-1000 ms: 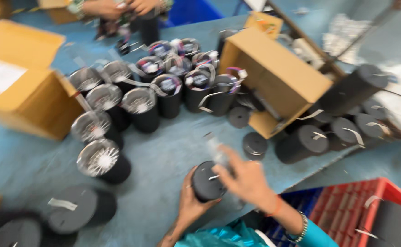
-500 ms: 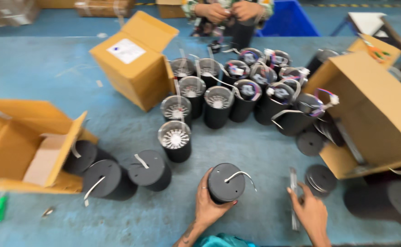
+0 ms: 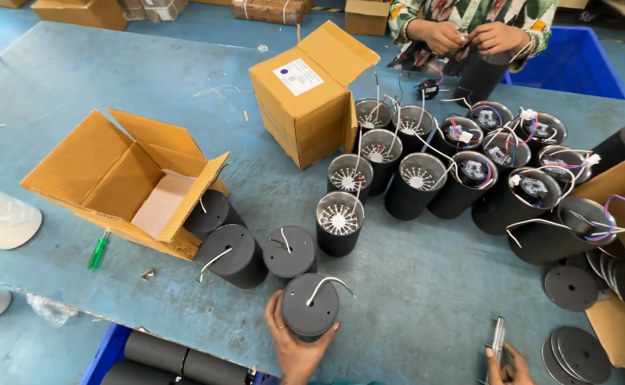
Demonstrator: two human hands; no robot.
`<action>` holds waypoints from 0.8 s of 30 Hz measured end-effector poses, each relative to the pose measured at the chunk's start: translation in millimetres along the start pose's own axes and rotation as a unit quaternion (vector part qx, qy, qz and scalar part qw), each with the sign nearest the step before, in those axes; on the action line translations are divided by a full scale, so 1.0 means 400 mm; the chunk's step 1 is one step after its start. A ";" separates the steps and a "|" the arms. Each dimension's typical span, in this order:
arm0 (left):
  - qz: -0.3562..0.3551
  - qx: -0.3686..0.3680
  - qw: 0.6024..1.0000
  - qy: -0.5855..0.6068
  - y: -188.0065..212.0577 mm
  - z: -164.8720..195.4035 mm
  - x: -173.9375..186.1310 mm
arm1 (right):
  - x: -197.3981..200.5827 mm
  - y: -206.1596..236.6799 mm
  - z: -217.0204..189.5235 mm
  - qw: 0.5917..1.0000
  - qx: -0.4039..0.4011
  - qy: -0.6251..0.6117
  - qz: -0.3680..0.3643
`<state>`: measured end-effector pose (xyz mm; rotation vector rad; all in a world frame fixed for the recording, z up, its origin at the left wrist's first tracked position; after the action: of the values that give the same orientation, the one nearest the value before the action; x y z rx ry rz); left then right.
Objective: The person assembles cylindrical electronic devices by inserting internal components, securing lids, and inserting metal rods. They handle multiple units on a workbench, placing finished items into a crate.
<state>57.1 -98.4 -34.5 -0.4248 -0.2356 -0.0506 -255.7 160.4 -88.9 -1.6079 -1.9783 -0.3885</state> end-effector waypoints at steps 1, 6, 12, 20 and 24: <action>-0.004 -0.010 1.000 -0.015 -0.002 0.002 0.004 | 0.001 -0.001 0.001 1.000 0.002 -0.002 0.003; -0.041 0.052 0.998 0.023 -0.001 -0.019 0.004 | -0.001 -0.001 0.024 1.000 -0.017 0.008 -0.013; -0.051 -0.008 0.999 0.003 -0.011 -0.061 0.003 | 0.025 0.023 0.051 0.993 0.037 0.115 0.022; 0.053 0.021 0.997 -0.057 -0.137 -0.074 -0.035 | 0.048 0.040 0.023 0.982 0.056 0.177 0.035; 0.079 -0.002 0.996 -0.040 -0.165 -0.049 -0.065 | 0.057 0.044 -0.006 0.980 0.075 0.178 0.048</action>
<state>29.5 -166.6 -31.5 -0.4492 -0.2804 0.1207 -241.3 181.6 -75.8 -1.4195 -1.6149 -0.4433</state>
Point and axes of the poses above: each hand's wrist, its own y-axis away from the middle knuckle, its own x-axis out of the back of the hand, z = x × y, the point moved 4 cm from there along -y, towards the middle knuckle, and after that the axes turned 5 degrees about y, right-handed, at the moved point
